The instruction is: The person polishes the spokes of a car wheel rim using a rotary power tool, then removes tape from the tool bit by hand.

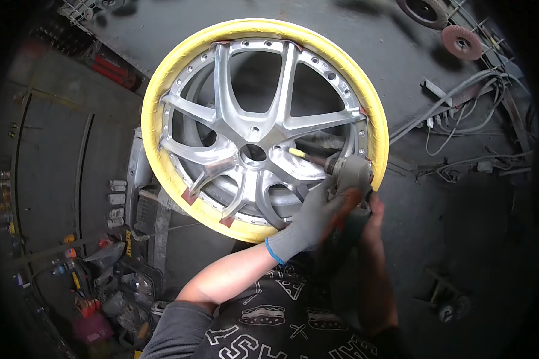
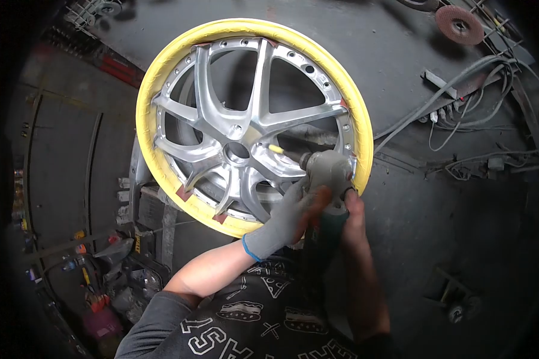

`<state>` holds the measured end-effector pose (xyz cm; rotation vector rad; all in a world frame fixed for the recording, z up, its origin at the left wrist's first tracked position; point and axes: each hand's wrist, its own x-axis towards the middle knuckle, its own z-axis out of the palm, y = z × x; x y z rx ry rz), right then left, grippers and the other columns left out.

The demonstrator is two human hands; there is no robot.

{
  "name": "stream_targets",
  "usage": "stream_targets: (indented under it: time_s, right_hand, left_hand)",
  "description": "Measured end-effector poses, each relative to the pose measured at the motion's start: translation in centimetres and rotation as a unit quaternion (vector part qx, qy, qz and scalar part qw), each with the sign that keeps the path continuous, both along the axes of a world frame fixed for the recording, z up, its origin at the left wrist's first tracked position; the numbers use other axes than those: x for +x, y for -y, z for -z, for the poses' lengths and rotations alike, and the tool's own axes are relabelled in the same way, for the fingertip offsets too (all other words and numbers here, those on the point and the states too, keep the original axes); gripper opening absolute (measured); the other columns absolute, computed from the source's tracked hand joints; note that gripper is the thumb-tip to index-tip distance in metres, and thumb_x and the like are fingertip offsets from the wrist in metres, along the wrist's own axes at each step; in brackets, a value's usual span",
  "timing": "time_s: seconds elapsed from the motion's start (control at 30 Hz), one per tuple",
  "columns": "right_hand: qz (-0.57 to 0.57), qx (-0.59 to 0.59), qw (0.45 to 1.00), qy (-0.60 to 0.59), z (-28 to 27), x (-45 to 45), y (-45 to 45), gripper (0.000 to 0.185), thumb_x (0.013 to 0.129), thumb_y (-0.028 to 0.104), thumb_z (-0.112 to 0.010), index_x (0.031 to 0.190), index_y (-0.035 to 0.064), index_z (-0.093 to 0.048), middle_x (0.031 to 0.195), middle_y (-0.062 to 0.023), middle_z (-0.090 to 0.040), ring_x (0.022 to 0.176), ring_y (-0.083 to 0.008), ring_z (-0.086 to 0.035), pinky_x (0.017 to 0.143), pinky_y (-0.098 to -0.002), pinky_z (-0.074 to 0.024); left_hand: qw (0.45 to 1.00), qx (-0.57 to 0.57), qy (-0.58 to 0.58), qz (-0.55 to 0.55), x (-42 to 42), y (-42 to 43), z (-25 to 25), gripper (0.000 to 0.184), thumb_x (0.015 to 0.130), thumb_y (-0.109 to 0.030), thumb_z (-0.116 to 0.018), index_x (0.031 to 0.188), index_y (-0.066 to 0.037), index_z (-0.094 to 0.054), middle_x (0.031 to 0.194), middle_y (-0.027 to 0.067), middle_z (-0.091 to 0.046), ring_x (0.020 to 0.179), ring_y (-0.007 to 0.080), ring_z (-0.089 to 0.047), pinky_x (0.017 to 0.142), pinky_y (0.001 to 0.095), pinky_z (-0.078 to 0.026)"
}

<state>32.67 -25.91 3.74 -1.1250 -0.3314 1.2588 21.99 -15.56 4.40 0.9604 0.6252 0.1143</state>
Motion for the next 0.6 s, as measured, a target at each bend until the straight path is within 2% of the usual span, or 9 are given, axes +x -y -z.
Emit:
stream_targets:
  time_s: [0.07,0.1,0.17,0.27,0.3,0.37,0.47,0.57,0.6]
  right_hand:
    - [0.01,-0.034,0.999,-0.019,1.0,0.2,0.3,0.072,0.087,0.066,-0.047,0.11,-0.0018,-0.057,0.081,-0.014,-0.063,0.076,-0.025,-0.064,0.067,-0.0342,-0.0503]
    - [0.001,0.012,0.999,-0.03,3.5,0.6,1.2,0.071,0.087,0.066,-0.047,0.109,-0.0007,-0.057,0.082,-0.0133,-0.063,0.076,-0.0247,-0.064,0.068,-0.0349,-0.0504]
    - [-0.011,0.056,0.998,-0.041,4.9,1.1,2.7,0.07,0.087,0.066,-0.047,0.107,0.0004,-0.057,0.082,-0.0126,-0.062,0.075,-0.0244,-0.063,0.068,-0.0355,-0.0505]
    - [0.004,-0.013,1.0,0.003,5.0,0.8,4.6,0.071,0.085,0.066,-0.048,0.111,0.0003,-0.056,0.09,-0.0122,-0.063,0.078,-0.0241,-0.062,0.071,-0.037,-0.0513]
    - [0.031,-0.004,0.999,-0.031,5.1,0.6,5.1,0.072,0.085,0.066,-0.048,0.114,0.0002,-0.055,0.095,-0.012,-0.062,0.081,-0.0237,-0.063,0.072,-0.0372,-0.0516]
    - [0.057,0.007,0.996,-0.064,5.1,0.5,6.1,0.073,0.085,0.065,-0.048,0.116,0.0,-0.055,0.099,-0.0119,-0.062,0.084,-0.0233,-0.063,0.073,-0.0375,-0.0518]
    - [0.061,-0.013,0.998,-0.006,4.3,0.5,6.8,0.075,0.084,0.064,-0.048,0.123,-0.0007,-0.052,0.105,-0.0118,-0.062,0.089,-0.0224,-0.063,0.074,-0.0361,-0.052]
    - [0.11,-0.006,0.993,-0.05,5.0,0.4,7.1,0.074,0.086,0.061,-0.048,0.125,-0.0014,-0.05,0.108,-0.0124,-0.062,0.093,-0.0219,-0.062,0.076,-0.0352,-0.0522]
    - [0.063,-0.025,0.997,0.04,7.4,1.6,7.6,0.071,0.087,0.06,-0.047,0.122,-0.0013,-0.052,0.106,-0.012,-0.063,0.09,-0.022,-0.063,0.076,-0.0347,-0.0525]
  left_hand:
    - [0.997,-0.03,0.02,-0.069,0.4,0.4,-0.3,0.048,0.095,-0.041,-0.06,0.124,-0.004,-0.052,0.086,-0.0011,-0.059,0.071,0.0079,-0.056,0.054,0.0233,-0.043]
    - [0.997,-0.03,0.022,-0.069,0.4,0.6,0.0,0.048,0.095,-0.041,-0.06,0.124,-0.004,-0.052,0.086,-0.0011,-0.059,0.071,0.0079,-0.056,0.054,0.0233,-0.043]
    - [0.996,-0.075,0.002,-0.042,-0.2,1.4,1.5,0.049,0.093,-0.039,-0.063,0.125,-0.004,-0.052,0.091,-0.001,-0.058,0.071,0.0068,-0.054,0.055,0.0217,-0.042]
    - [0.997,-0.013,0.05,-0.051,-0.1,3.2,3.1,0.053,0.091,-0.039,-0.066,0.128,-0.004,-0.051,0.096,-0.0011,-0.059,0.075,0.0071,-0.054,0.06,0.0218,-0.042]
    - [0.997,-0.012,0.05,-0.052,-0.1,3.4,2.9,0.053,0.091,-0.039,-0.066,0.128,-0.004,-0.051,0.096,-0.0011,-0.059,0.075,0.0071,-0.054,0.06,0.0218,-0.042]
    - [0.999,0.009,0.039,-0.028,0.1,3.8,2.5,0.072,0.085,-0.046,-0.07,0.134,0.002,-0.049,0.109,0.0122,-0.065,0.098,0.0176,-0.061,0.082,0.0308,-0.049]
    - [0.998,0.008,0.057,0.009,0.3,4.3,2.8,0.08,0.081,-0.053,-0.071,0.135,0.001,-0.048,0.11,0.0133,-0.065,0.097,0.0183,-0.062,0.082,0.0316,-0.049]
    - [0.999,0.053,-0.01,0.008,0.0,4.1,1.4,0.072,0.083,-0.048,-0.071,0.134,0.0,-0.05,0.105,0.0111,-0.066,0.09,0.0162,-0.062,0.078,0.031,-0.05]
    - [0.999,0.051,-0.012,0.009,-0.2,3.9,1.7,0.072,0.083,-0.048,-0.071,0.134,0.0,-0.05,0.105,0.0111,-0.066,0.09,0.0162,-0.062,0.078,0.031,-0.05]
